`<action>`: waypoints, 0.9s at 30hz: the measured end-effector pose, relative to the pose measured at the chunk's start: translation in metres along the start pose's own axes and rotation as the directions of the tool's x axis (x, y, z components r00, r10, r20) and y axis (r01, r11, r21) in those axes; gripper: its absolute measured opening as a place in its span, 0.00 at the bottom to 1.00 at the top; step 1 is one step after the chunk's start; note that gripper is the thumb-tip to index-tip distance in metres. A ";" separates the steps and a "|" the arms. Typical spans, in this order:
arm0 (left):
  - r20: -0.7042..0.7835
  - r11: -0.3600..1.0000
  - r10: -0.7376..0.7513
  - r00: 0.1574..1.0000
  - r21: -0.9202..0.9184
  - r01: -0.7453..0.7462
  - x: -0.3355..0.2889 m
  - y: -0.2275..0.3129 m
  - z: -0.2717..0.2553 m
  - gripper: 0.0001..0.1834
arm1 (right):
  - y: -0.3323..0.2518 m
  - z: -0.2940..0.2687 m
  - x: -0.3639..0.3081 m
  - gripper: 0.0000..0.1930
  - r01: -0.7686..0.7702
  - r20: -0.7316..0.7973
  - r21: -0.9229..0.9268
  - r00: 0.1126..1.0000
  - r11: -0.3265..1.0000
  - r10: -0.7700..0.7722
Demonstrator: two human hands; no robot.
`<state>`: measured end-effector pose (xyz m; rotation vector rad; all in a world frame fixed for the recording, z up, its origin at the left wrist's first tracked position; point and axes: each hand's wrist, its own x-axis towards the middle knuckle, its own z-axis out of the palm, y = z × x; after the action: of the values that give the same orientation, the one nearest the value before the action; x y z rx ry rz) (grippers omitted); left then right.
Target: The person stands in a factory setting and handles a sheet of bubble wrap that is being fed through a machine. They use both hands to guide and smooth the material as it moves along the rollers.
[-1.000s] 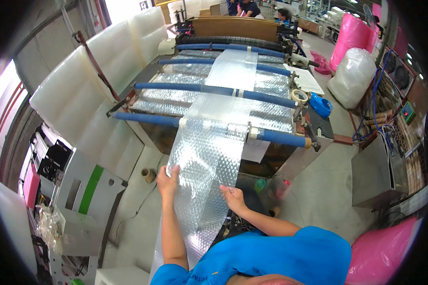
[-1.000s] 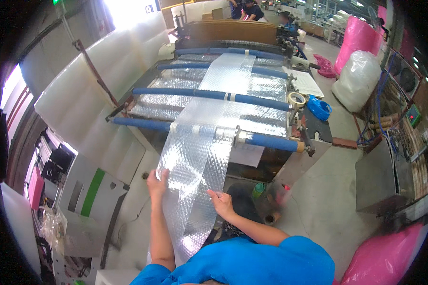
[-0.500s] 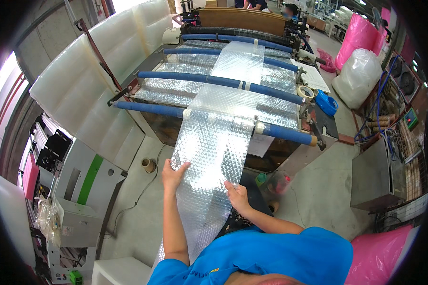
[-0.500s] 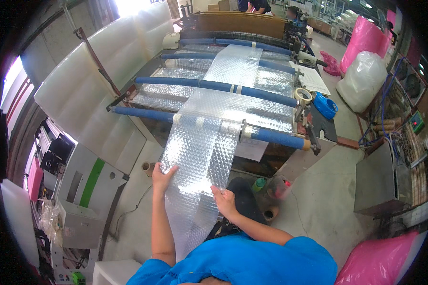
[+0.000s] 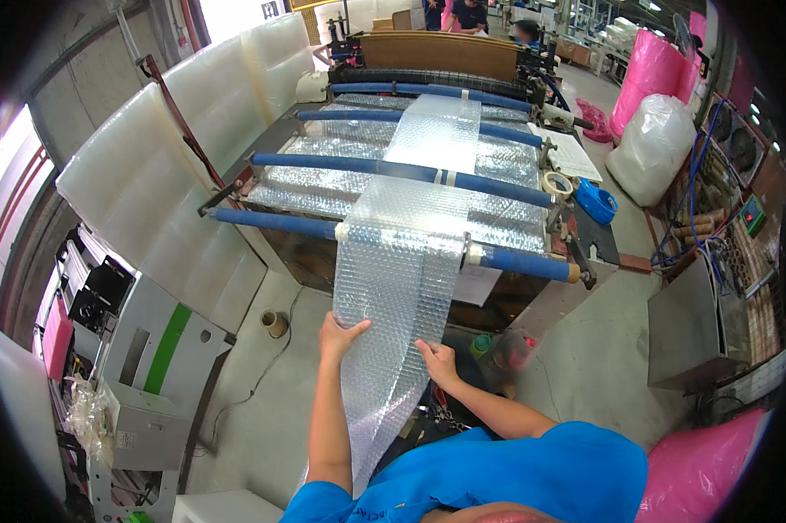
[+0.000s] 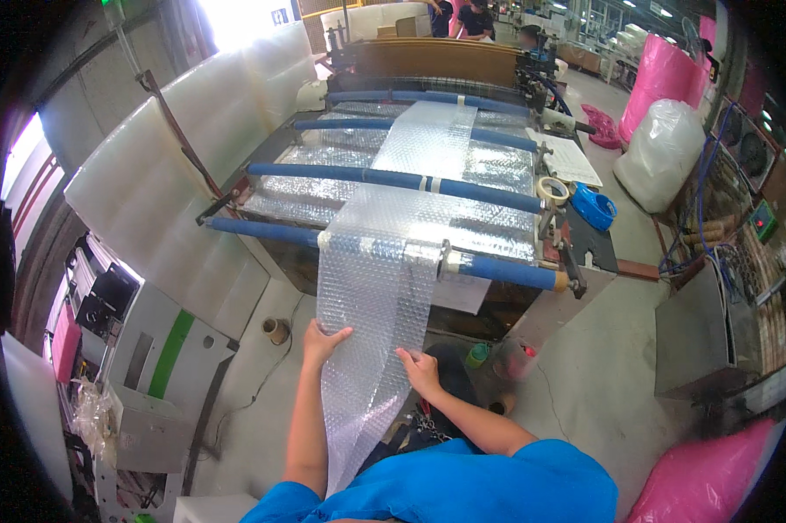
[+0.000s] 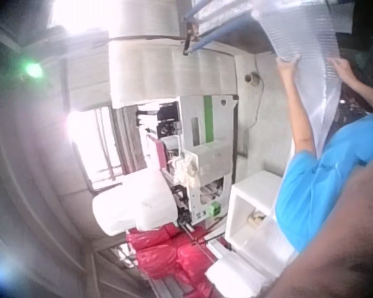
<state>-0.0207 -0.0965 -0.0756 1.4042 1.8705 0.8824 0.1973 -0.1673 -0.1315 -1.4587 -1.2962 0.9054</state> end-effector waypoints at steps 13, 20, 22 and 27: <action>0.103 0.992 0.080 0.991 -0.105 -0.069 0.020 -0.014 0.022 0.44 | -0.002 -0.004 0.009 0.20 -0.033 0.004 -0.040 0.999 0.999 0.033; 0.168 0.990 0.100 0.981 -0.117 -0.081 0.026 -0.021 0.023 0.47 | 0.004 -0.005 0.010 0.20 -0.103 0.040 -0.106 0.993 0.989 0.108; 0.194 0.992 0.054 0.980 -0.118 -0.031 0.023 -0.011 0.021 0.47 | 0.017 -0.002 0.012 0.21 -0.074 0.015 -0.096 0.997 0.993 0.076; 0.215 0.994 0.033 0.976 -0.111 -0.009 0.024 -0.019 0.024 0.46 | 0.022 -0.001 0.010 0.21 -0.103 0.036 -0.120 0.994 0.987 0.108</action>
<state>-0.0171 -0.0741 -0.1070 1.3953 1.6230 0.7954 0.2062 -0.1573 -0.1513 -1.6210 -1.3333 0.9464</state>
